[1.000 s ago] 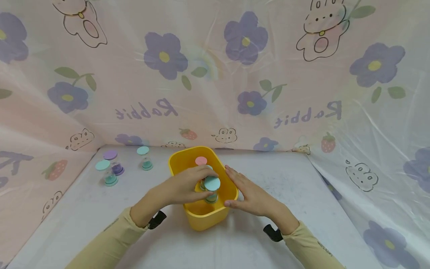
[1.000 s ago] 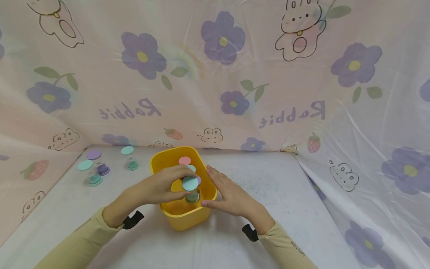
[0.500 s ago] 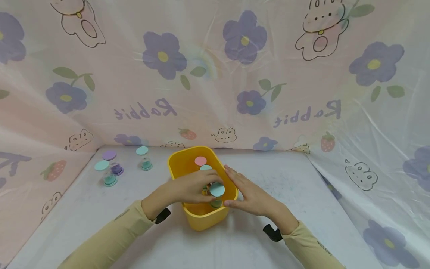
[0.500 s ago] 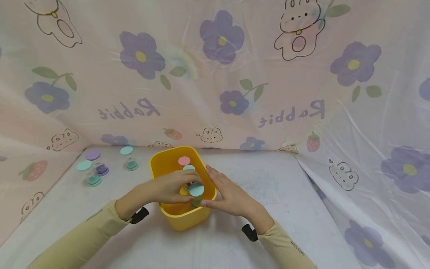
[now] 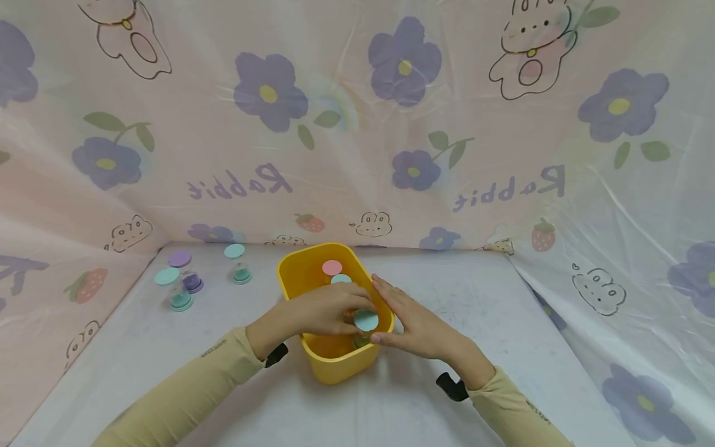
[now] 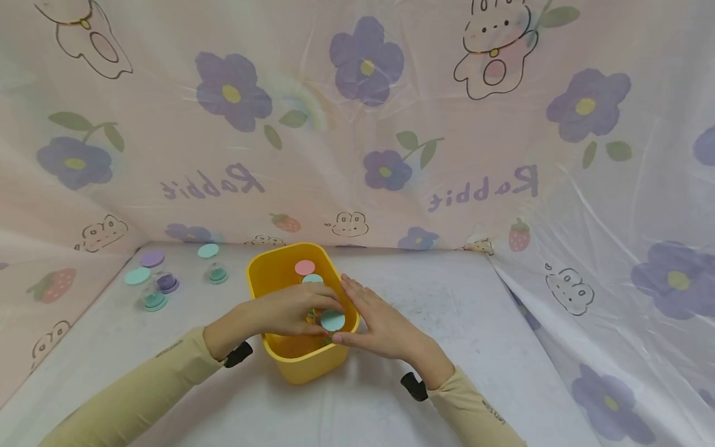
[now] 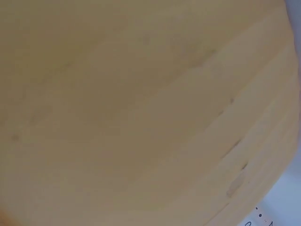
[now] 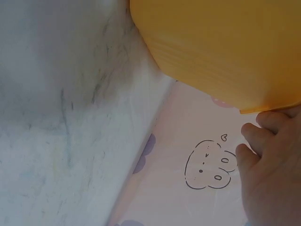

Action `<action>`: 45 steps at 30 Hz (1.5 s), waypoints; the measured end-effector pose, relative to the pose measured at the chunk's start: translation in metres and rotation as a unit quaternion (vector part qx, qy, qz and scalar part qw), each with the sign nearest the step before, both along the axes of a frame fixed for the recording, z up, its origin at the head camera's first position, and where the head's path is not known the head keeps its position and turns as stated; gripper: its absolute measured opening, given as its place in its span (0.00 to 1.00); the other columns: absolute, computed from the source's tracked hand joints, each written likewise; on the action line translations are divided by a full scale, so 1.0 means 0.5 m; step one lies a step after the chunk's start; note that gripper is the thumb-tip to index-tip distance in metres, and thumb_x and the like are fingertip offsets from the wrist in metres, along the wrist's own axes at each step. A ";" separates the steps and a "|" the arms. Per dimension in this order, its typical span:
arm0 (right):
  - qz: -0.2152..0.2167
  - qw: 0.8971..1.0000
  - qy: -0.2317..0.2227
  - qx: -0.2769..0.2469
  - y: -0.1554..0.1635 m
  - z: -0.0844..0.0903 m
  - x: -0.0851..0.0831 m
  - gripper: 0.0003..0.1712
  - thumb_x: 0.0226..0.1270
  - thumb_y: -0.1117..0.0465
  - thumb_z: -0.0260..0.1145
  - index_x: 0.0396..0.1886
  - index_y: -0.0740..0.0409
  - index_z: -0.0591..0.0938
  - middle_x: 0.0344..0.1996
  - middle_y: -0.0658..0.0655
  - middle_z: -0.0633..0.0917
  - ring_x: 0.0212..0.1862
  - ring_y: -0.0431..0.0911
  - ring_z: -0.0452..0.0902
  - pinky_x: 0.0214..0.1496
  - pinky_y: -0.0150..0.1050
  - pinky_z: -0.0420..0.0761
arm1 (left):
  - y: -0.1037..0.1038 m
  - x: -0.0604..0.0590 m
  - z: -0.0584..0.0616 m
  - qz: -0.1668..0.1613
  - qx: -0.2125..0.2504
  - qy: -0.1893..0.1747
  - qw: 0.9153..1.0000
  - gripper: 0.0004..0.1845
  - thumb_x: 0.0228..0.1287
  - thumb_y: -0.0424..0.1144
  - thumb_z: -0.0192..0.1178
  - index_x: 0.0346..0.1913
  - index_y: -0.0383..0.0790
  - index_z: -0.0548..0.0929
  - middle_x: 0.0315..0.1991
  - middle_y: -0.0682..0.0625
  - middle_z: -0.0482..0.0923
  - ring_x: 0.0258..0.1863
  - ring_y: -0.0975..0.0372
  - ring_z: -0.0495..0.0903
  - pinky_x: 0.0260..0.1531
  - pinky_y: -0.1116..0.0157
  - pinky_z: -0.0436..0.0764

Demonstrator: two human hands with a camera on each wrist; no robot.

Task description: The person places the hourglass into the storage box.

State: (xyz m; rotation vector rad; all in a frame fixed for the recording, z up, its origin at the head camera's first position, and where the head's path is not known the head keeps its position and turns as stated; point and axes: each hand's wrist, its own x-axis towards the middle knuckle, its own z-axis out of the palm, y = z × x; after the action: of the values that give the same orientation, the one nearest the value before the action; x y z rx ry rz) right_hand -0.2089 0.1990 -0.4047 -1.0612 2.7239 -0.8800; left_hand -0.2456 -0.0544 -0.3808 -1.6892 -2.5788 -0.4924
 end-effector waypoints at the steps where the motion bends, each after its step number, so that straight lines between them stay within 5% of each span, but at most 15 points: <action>1: 0.001 1.000 0.001 -0.001 0.000 0.000 0.000 0.57 0.72 0.36 0.66 0.87 0.47 0.44 0.85 0.50 0.46 0.84 0.53 0.44 0.78 0.66 0.57 | 0.001 -0.002 -0.002 -0.001 0.000 0.005 1.000 0.20 0.64 0.46 0.75 0.56 0.43 0.87 0.54 0.55 0.85 0.55 0.62 0.80 0.62 0.66 0.76; 28: 0.000 1.000 0.001 0.004 -0.001 -0.002 -0.005 0.57 0.72 0.36 0.66 0.87 0.46 0.44 0.85 0.44 0.44 0.84 0.53 0.44 0.79 0.64 0.55 | 0.002 -0.009 -0.008 0.022 -0.025 0.001 0.999 0.23 0.62 0.49 0.76 0.58 0.47 0.88 0.55 0.58 0.86 0.64 0.59 0.75 0.64 0.59 0.75; 45: -0.001 1.000 0.004 0.001 -0.001 0.001 0.001 0.57 0.71 0.37 0.67 0.87 0.46 0.45 0.85 0.46 0.45 0.84 0.55 0.45 0.79 0.64 0.54 | -0.023 -0.002 0.009 0.045 0.028 -0.023 0.998 0.22 0.61 0.44 0.77 0.57 0.45 0.88 0.56 0.56 0.86 0.58 0.63 0.81 0.64 0.66 0.77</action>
State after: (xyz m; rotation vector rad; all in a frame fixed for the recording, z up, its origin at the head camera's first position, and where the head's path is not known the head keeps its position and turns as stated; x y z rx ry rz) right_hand -0.2083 0.1983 -0.4040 -1.0635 2.7331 -0.8754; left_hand -0.2467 -0.0658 -0.3765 -1.5543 -2.6333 -0.5993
